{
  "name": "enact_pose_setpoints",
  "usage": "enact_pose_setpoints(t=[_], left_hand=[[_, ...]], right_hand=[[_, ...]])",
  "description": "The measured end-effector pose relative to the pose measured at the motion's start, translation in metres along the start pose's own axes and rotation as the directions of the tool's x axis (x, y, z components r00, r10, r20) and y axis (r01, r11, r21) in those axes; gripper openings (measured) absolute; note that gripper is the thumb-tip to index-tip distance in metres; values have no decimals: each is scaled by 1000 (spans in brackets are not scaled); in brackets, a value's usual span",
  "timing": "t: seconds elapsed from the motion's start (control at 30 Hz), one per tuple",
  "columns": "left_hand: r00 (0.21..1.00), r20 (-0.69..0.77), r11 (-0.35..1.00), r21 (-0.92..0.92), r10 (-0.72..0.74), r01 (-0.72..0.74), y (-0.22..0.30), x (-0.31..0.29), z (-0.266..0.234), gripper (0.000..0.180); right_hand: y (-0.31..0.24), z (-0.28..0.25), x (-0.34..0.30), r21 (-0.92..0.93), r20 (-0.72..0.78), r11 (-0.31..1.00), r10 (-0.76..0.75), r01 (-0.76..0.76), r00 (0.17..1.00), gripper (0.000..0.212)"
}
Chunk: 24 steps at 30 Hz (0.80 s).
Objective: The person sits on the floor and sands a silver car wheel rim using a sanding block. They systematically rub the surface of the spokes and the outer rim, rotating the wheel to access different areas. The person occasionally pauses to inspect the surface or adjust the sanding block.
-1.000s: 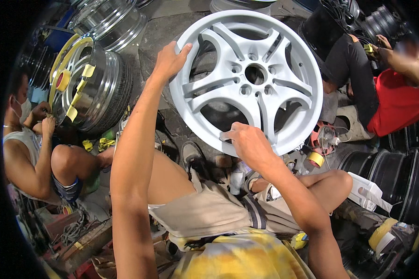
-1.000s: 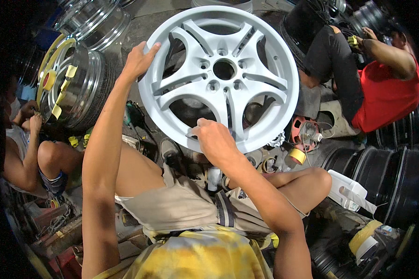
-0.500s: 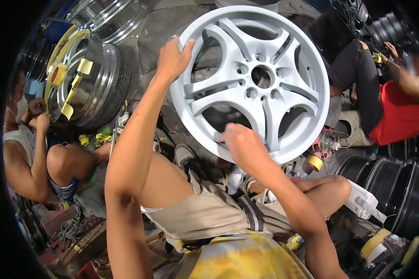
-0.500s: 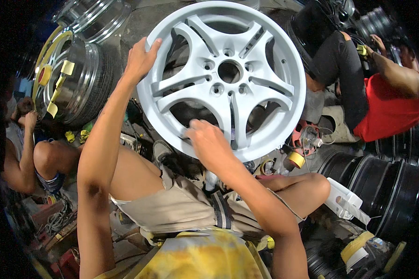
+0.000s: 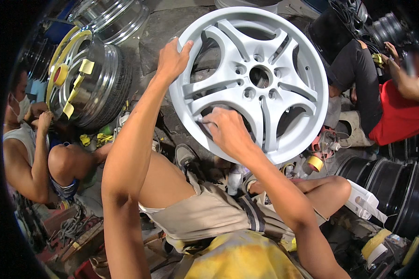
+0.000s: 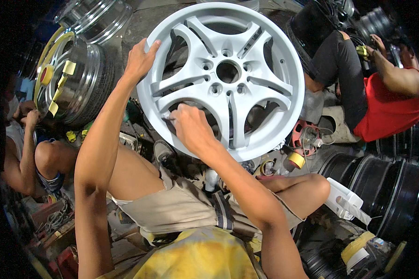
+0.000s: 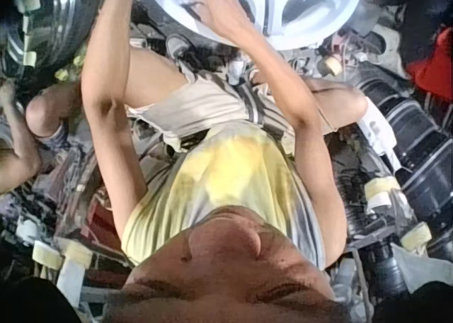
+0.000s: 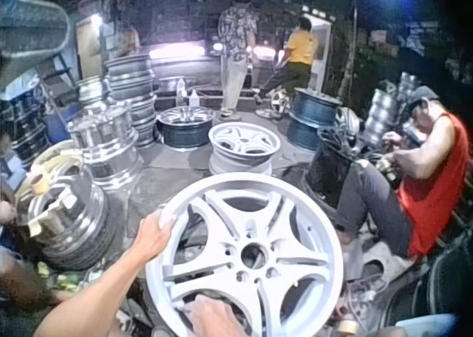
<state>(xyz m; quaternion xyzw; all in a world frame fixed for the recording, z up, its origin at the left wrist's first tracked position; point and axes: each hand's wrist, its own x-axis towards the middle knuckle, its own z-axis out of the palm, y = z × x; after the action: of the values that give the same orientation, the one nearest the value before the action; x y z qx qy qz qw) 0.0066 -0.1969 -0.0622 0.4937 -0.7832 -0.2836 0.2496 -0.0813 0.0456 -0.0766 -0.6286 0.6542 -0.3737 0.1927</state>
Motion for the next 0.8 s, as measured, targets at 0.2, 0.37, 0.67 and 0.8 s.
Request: enact_pose_setpoints(t=[0.2,0.37,0.67,0.8], left_hand=[[995,-70,997,45,65,-62,-4,0,0,49],[998,-17,997,30,68,-68,-9,1,-2,62],[1000,-20,1000,-24,18,-19,0,-2,0,48],[997,-45,998,30,63,-62,-12,0,-2,50]], right_hand=[[3,-28,-35,-96,202,995,60,-42,978,20],[-11,10,2,-63,25,996,-55,57,998,19],[-16,13,0,132,-84,991,19,-8,996,16],[-12,-33,-36,93,167,987,114,-131,979,21]])
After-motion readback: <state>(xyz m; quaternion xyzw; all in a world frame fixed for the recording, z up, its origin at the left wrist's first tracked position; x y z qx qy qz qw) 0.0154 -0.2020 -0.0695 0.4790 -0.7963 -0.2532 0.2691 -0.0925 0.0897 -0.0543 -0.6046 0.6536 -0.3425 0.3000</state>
